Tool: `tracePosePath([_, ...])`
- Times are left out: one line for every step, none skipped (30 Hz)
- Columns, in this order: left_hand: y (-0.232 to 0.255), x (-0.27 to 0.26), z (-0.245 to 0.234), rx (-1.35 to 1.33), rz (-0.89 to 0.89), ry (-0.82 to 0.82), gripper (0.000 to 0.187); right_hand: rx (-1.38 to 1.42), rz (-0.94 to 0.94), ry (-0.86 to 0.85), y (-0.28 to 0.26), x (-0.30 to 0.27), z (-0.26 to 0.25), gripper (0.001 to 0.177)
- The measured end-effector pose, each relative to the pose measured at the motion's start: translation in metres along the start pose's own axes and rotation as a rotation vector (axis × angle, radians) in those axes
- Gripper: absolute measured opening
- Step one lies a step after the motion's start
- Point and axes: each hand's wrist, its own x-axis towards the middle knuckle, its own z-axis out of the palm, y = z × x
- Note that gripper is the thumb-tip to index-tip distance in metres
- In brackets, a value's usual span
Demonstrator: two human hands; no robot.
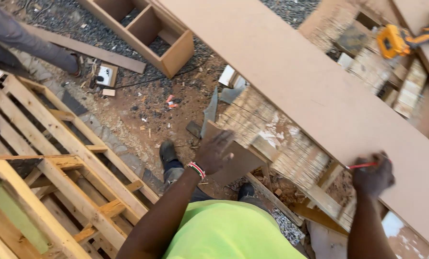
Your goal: Measuring, marking, and cutting wooden boards to size for furniture construction.
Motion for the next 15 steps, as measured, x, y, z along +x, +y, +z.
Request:
tracePosePath([-0.01,-0.006,-0.01,-0.167,0.105,0.008,0.072,-0.045,0.048,0.052,0.009,0.002,0.015,0.048])
tracePosePath([-0.021,-0.016,-0.02,-0.335,0.214,0.001,0.065,-0.097,0.113,0.101,0.022,-0.009,0.027,0.051])
tracePosePath([-0.031,-0.026,-0.037,-0.343,0.206,-0.009,0.065,-0.106,0.117,0.089,-0.007,-0.017,0.027,0.051])
tracePosePath([-0.045,-0.033,-0.058,-0.408,0.025,-0.114,0.065,-0.101,0.246,0.08,-0.037,-0.029,0.029,0.045])
tracePosePath([-0.059,-0.039,-0.079,-0.466,-0.157,-0.221,0.066,-0.096,0.375,0.071,-0.066,-0.041,0.032,0.04])
tracePosePath([-0.102,-0.054,-0.077,-0.474,-0.168,-0.264,0.066,-0.12,0.405,0.048,-0.099,-0.059,0.042,0.04])
tracePosePath([-0.144,-0.07,-0.075,-0.391,-0.156,-0.293,0.065,-0.025,0.37,0.081,-0.132,-0.076,0.052,0.028])
tracePosePath([-0.186,-0.066,-0.073,-0.305,-0.123,-0.304,0.065,0.076,0.325,0.137,-0.164,-0.074,0.065,0.019])
tracePosePath([-0.221,-0.092,-0.077,-0.311,-0.113,-0.33,0.065,0.058,0.346,0.139,-0.197,-0.097,0.073,0.019])
tracePosePath([-0.255,-0.108,-0.089,-0.366,-0.183,-0.238,0.052,0.102,0.251,0.117,-0.234,-0.106,0.082,0.013])
tracePosePath([-0.286,-0.125,-0.102,-0.421,-0.252,-0.147,0.042,0.146,0.155,0.095,-0.27,-0.116,0.089,0.008])
tracePosePath([-0.306,-0.136,-0.136,-0.417,-0.245,-0.161,0.042,0.141,0.17,0.1,-0.322,-0.129,0.086,0.008])
tracePosePath([-0.324,-0.148,-0.169,-0.434,-0.384,-0.19,0.042,0.209,0.067,0.049,-0.373,-0.141,0.083,0.012])
tracePosePath([-0.343,-0.152,-0.205,-0.442,-0.519,-0.207,0.043,0.285,-0.043,0.007,-0.426,-0.146,0.085,0.021])
tracePosePath([-0.364,-0.158,-0.234,-0.432,-0.507,-0.209,0.043,0.288,-0.035,0.019,-0.455,-0.153,0.092,0.021])
